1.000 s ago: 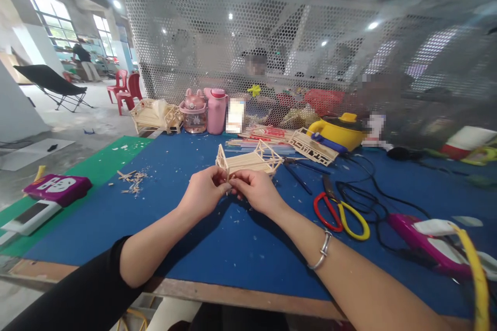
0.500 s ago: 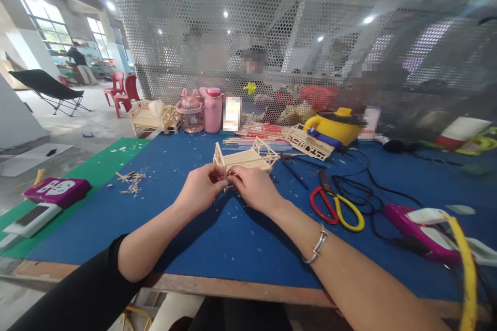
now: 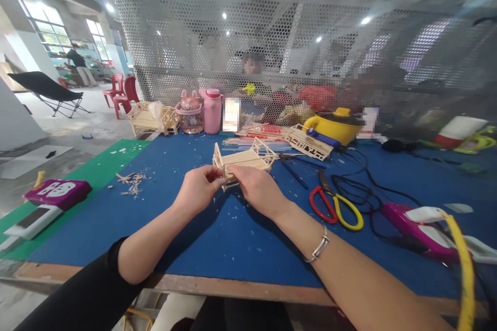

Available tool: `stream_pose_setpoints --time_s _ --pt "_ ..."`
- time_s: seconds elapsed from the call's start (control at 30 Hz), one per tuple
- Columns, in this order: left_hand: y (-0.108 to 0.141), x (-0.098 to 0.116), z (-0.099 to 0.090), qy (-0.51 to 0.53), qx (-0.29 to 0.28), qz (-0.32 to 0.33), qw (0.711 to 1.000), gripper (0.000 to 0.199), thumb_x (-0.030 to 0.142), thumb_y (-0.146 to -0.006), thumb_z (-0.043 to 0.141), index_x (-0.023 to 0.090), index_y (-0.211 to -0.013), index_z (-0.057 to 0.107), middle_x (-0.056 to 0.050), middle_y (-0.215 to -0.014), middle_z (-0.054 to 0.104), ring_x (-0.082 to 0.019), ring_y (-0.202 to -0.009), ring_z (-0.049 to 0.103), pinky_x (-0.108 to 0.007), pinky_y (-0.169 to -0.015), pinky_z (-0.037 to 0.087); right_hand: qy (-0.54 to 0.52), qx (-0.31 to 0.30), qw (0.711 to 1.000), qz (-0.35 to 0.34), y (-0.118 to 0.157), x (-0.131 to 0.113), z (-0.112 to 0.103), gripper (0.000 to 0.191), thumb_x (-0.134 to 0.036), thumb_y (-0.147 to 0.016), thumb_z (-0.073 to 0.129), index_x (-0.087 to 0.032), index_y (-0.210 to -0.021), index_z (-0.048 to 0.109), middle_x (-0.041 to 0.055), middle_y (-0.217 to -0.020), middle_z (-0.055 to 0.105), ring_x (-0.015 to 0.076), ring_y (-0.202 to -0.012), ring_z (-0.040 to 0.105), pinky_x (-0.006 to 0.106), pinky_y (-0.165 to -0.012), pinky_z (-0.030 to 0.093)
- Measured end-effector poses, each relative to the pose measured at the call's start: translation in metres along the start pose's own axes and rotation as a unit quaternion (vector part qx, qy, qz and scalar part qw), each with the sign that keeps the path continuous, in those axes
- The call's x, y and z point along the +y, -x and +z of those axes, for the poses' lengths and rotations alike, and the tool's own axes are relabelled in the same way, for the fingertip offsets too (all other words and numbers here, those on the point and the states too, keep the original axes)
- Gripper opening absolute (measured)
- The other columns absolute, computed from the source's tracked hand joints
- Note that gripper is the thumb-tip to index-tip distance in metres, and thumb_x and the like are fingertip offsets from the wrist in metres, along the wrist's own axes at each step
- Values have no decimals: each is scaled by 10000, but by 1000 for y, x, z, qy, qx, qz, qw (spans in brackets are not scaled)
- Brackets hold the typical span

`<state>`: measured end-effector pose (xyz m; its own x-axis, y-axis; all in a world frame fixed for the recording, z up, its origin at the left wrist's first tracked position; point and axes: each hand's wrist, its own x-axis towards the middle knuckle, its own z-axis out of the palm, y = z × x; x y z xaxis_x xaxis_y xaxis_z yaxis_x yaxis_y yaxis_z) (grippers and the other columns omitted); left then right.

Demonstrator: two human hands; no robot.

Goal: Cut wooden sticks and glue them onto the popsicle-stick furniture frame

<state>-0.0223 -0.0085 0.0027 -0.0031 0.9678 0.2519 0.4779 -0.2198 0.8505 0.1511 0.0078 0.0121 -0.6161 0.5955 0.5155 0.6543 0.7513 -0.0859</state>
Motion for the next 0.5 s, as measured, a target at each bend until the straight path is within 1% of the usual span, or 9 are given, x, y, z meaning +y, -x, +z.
stream_pose_setpoints --time_s 0.1,0.17,0.3,0.5 --pt "1 3 -2 2 0 -17 1000 172 294 -703 623 170 -792 702 -36 -761 717 -170 -682 614 -283 -657 450 38 10 999 20 -1 -2 1 244 -230 -920 397 -183 -1027 611 64 -884 696 179 -828 623 256 -701 417" --pt "2 5 -3 2 -2 -19 1000 179 295 -704 627 179 -803 720 -38 -774 729 -180 -696 629 -292 -671 460 36 23 999 16 0 -2 1 240 -239 -919 409 -197 -964 642 56 -913 702 173 -848 626 247 -711 405" --pt "2 6 -4 -4 5 -15 1000 201 311 -707 635 182 -825 735 -47 -780 735 -195 -705 637 -305 -679 468 -14 55 997 50 2 1 4 238 -250 -911 439 -228 -943 674 25 -955 716 150 -869 641 221 -727 412" --pt "1 6 -2 -22 13 -28 999 220 336 -711 630 172 -818 731 -50 -735 721 -192 -679 628 -302 -649 457 -88 72 991 70 2 6 9 219 -245 -887 479 -214 -912 694 24 -905 729 145 -836 660 214 -716 438"
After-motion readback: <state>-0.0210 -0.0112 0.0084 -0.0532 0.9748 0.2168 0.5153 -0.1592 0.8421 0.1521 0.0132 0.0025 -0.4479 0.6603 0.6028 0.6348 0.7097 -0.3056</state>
